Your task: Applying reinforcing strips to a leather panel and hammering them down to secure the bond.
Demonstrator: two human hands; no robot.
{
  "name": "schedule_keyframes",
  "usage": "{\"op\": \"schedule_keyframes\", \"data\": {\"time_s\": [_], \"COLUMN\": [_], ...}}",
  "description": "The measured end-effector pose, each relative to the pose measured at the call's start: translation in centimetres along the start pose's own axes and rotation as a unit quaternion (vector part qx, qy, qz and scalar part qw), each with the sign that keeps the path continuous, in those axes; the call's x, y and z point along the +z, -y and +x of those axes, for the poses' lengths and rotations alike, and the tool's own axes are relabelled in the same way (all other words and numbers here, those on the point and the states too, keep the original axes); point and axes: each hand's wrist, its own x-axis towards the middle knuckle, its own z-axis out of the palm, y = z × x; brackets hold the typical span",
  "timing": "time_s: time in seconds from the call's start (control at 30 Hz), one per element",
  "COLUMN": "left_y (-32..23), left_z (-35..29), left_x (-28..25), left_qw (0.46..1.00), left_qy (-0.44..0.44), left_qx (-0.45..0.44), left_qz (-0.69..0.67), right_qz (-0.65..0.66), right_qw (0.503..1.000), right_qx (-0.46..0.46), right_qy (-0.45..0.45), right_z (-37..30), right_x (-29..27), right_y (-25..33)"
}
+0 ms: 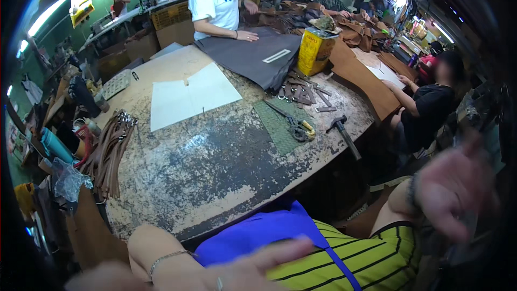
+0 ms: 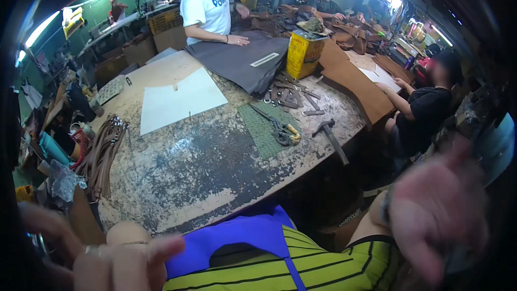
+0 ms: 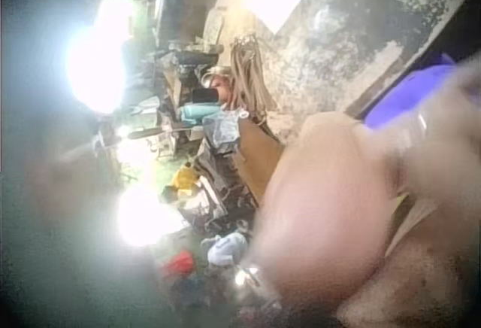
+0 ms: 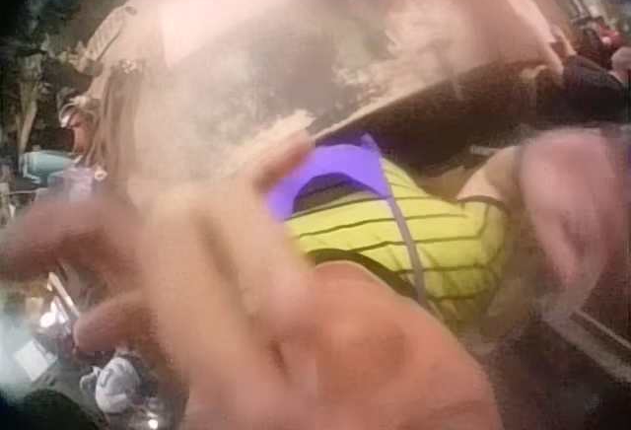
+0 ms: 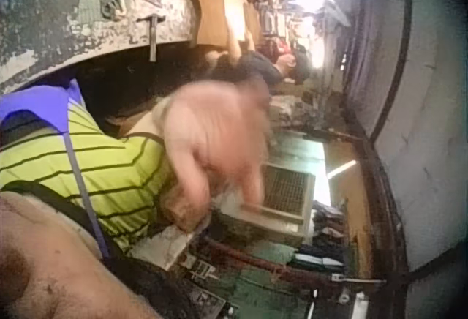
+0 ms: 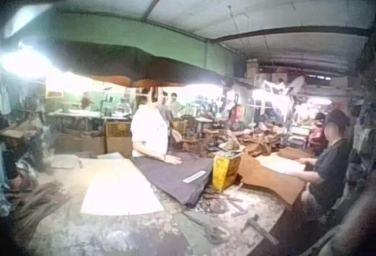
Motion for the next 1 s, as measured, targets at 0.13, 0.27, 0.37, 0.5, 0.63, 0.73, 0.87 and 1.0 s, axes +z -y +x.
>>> {"op": "schedule_keyframes", "data": {"time_s": [0.13, 0.27, 0.37, 0.5, 0.63, 0.73, 0.87, 1.0], "left_y": [3.4, 6.5, 10.0, 12.3, 18.1, 22.8, 24.9, 25.4], "left_z": [6.6, 7.8, 10.5, 8.5, 4.6, 2.4, 1.4, 1.4], "left_x": [-2.7, -5.0, -6.7, -9.0, -16.3, -18.7, -19.3, -19.5], "left_qw": [0.989, 0.974, 0.972, 0.966, 0.86, 0.797, 0.74, 0.722], "left_qy": [-0.054, -0.068, -0.06, -0.061, -0.465, -0.549, -0.555, -0.567], "left_qx": [0.131, 0.204, 0.218, 0.246, 0.053, -0.009, -0.065, -0.06], "left_qz": [0.035, 0.07, 0.069, 0.058, 0.204, 0.25, 0.374, 0.391], "right_qz": [-0.108, -0.089, -0.097, -0.192, -0.378, -0.508, -0.621, -0.723], "right_qw": [0.898, 0.792, 0.678, 0.628, 0.544, 0.409, 0.158, 0.041], "right_qx": [0.426, 0.603, 0.725, 0.738, 0.722, 0.7, 0.667, 0.632], "right_qy": [0.01, 0.045, 0.073, 0.155, 0.202, 0.292, 0.381, 0.276], "right_z": [-11.2, -21.2, -27.5, -32.2, -34.3, -34.3, -34.7, -31.6], "right_x": [2.3, 3.0, 1.4, -2.9, -10.2, -15.4, -21.5, -26.4], "right_y": [-1.6, 0.4, 2.8, 5.2, 9.2, 12.2, 16.1, 18.8]}}
